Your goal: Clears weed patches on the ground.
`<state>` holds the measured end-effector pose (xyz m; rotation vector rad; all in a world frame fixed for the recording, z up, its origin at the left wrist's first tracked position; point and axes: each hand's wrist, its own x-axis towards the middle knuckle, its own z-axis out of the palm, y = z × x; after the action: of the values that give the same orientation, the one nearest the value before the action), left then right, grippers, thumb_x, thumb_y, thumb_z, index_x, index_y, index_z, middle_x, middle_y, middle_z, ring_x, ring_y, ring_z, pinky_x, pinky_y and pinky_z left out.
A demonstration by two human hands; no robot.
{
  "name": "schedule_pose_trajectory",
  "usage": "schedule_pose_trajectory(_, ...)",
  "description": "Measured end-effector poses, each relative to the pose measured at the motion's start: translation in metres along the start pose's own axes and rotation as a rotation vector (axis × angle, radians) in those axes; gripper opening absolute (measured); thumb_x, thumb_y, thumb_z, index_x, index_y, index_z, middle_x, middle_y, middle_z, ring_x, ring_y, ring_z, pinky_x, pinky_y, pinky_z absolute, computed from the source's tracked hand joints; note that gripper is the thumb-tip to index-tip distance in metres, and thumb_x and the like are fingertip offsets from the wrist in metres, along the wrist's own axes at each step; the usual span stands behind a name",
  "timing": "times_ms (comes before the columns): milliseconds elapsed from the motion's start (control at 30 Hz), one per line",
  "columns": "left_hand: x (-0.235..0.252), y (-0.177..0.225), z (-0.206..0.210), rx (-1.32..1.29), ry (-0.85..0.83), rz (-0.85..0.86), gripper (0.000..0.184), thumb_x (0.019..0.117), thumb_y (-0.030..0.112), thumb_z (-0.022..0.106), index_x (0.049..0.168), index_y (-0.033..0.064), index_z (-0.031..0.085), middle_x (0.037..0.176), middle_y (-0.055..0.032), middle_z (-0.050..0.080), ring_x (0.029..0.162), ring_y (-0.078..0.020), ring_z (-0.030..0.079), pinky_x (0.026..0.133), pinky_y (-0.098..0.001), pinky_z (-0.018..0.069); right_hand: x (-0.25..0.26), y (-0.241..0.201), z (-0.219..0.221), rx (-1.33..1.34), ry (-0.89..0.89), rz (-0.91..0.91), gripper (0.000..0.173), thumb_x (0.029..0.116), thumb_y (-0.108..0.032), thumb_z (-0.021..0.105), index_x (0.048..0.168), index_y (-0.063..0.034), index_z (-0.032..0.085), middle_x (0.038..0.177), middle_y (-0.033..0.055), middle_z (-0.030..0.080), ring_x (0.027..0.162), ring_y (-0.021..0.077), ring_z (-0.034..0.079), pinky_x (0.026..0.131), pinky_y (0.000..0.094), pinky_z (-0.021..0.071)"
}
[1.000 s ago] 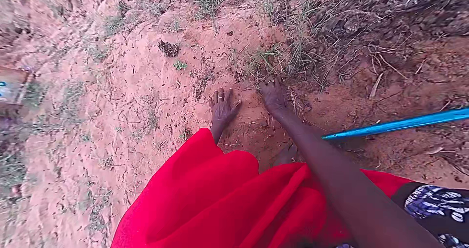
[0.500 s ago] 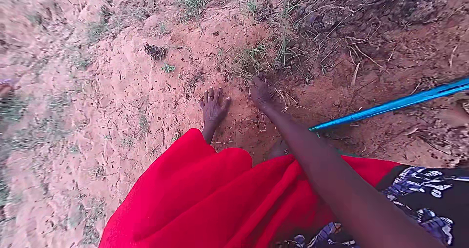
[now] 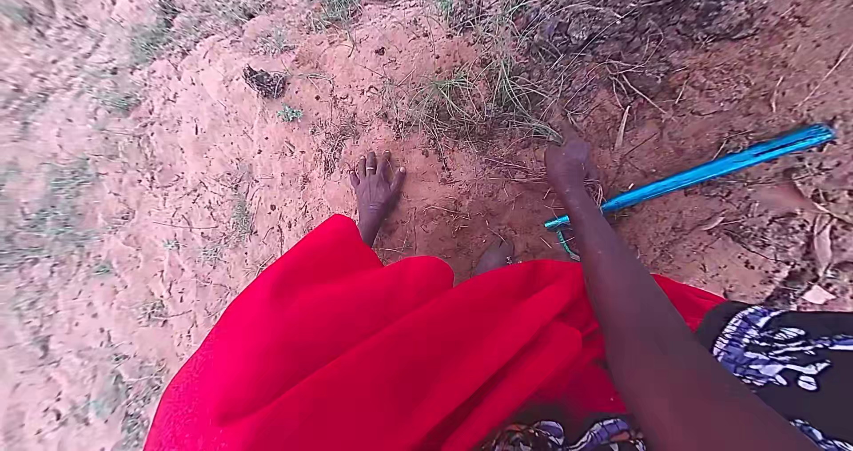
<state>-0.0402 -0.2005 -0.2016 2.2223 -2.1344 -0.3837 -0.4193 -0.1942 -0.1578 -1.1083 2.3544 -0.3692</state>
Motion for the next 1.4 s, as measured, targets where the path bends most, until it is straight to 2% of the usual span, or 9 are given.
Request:
schedule_pose_trajectory(133, -0.001, 0.001, -0.002, 0.010, 0.002, 0.004, 0.071, 0.1014, 0.068, 0.032, 0.157, 0.0248, 0.041, 0.167, -0.0164, 0.029, 0.155, -0.0390, 0.023, 0.121, -0.0669, 0.0121, 0.008, -0.012, 0.006, 0.091, 0.071, 0.068, 0.054, 0.1030, -0.016, 0.048, 0.156, -0.0104, 0.044, 0.138, 0.0250, 0.061, 0.127, 0.0421, 0.060, 0.103, 0.0603, 0.0472)
schedule_pose_trajectory(300, -0.001, 0.000, 0.000, 0.007, -0.004, 0.001, 0.070, 0.1019, 0.066, 0.033, 0.157, 0.0231, 0.042, 0.167, -0.0152, 0.029, 0.156, -0.0382, 0.021, 0.121, -0.0661, 0.0135, 0.021, -0.022, 0.020, 0.341, 0.236, 0.150, 0.043, 0.1044, -0.019, 0.050, 0.146, -0.0070, 0.056, 0.137, 0.0214, 0.064, 0.131, 0.0364, 0.059, 0.111, 0.0535, 0.0421)
schedule_pose_trajectory(400, -0.002, 0.001, -0.002, 0.009, 0.004, 0.002, 0.070, 0.1007, 0.067, 0.034, 0.155, 0.0238, 0.045, 0.165, -0.0160, 0.033, 0.155, -0.0391, 0.024, 0.121, -0.0661, 0.0152, 0.028, -0.032, 0.023, 0.483, 0.323, 0.267, 0.032, 0.1043, -0.023, 0.053, 0.129, -0.0090, 0.068, 0.124, 0.0168, 0.070, 0.121, 0.0303, 0.063, 0.104, 0.0498, 0.0459)
schedule_pose_trajectory(500, -0.002, 0.002, -0.005, 0.007, -0.008, -0.001, 0.070, 0.1001, 0.067, 0.035, 0.154, 0.0234, 0.046, 0.165, -0.0168, 0.034, 0.154, -0.0399, 0.025, 0.120, -0.0660, 0.0162, 0.046, -0.035, 0.026, 0.633, 0.309, 0.372, 0.038, 0.1045, -0.028, 0.055, 0.132, -0.0043, 0.064, 0.127, 0.0184, 0.067, 0.119, 0.0283, 0.063, 0.103, 0.0460, 0.0482)
schedule_pose_trajectory(567, -0.001, 0.003, -0.006, 0.004, -0.009, -0.009, 0.071, 0.0996, 0.067, 0.036, 0.154, 0.0230, 0.047, 0.164, -0.0163, 0.034, 0.154, -0.0398, 0.025, 0.120, -0.0661, 0.0169, 0.056, -0.035, 0.031, 0.654, 0.279, 0.351, 0.036, 0.1041, -0.027, 0.055, 0.129, -0.0024, 0.064, 0.120, 0.0183, 0.066, 0.109, 0.0277, 0.064, 0.094, 0.0458, 0.0517)
schedule_pose_trajectory(833, 0.000, 0.003, -0.006, -0.017, 0.007, -0.013, 0.066, 0.0999, 0.064, 0.040, 0.153, 0.0248, 0.048, 0.164, -0.0153, 0.034, 0.153, -0.0399, 0.027, 0.119, -0.0660, 0.0174, 0.048, -0.017, 0.019, 0.582, 0.029, 0.185, 0.034, 0.1049, -0.023, 0.053, 0.125, 0.0037, 0.059, 0.117, 0.0221, 0.061, 0.105, 0.0305, 0.061, 0.092, 0.0502, 0.0490)
schedule_pose_trajectory(967, 0.001, 0.003, -0.005, -0.031, 0.004, -0.010, 0.066, 0.1001, 0.064, 0.039, 0.153, 0.0253, 0.048, 0.165, -0.0160, 0.033, 0.154, -0.0396, 0.026, 0.120, -0.0664, 0.0154, 0.043, -0.005, 0.021, 0.456, 0.036, 0.141, 0.047, 0.0963, -0.035, 0.072, 0.121, 0.0044, 0.065, 0.120, 0.0261, 0.065, 0.113, 0.0375, 0.063, 0.099, 0.0570, 0.0476)
schedule_pose_trajectory(1267, 0.001, 0.003, -0.004, -0.024, -0.001, -0.019, 0.067, 0.1007, 0.064, 0.038, 0.153, 0.0243, 0.047, 0.165, -0.0152, 0.033, 0.154, -0.0385, 0.025, 0.121, -0.0652, 0.0150, 0.020, 0.015, 0.029, 0.579, 0.133, 0.136, 0.045, 0.0964, -0.027, 0.072, 0.130, 0.0017, 0.063, 0.127, 0.0246, 0.065, 0.122, 0.0344, 0.061, 0.106, 0.0516, 0.0458)
schedule_pose_trajectory(1400, 0.001, 0.003, -0.006, -0.030, -0.001, -0.026, 0.067, 0.1004, 0.065, 0.037, 0.153, 0.0250, 0.047, 0.165, -0.0153, 0.032, 0.154, -0.0390, 0.024, 0.121, -0.0647, 0.0140, 0.020, 0.022, 0.037, 0.606, 0.148, 0.119, 0.041, 0.0958, -0.025, 0.073, 0.128, -0.0007, 0.065, 0.120, 0.0222, 0.067, 0.108, 0.0318, 0.065, 0.099, 0.0507, 0.0502)
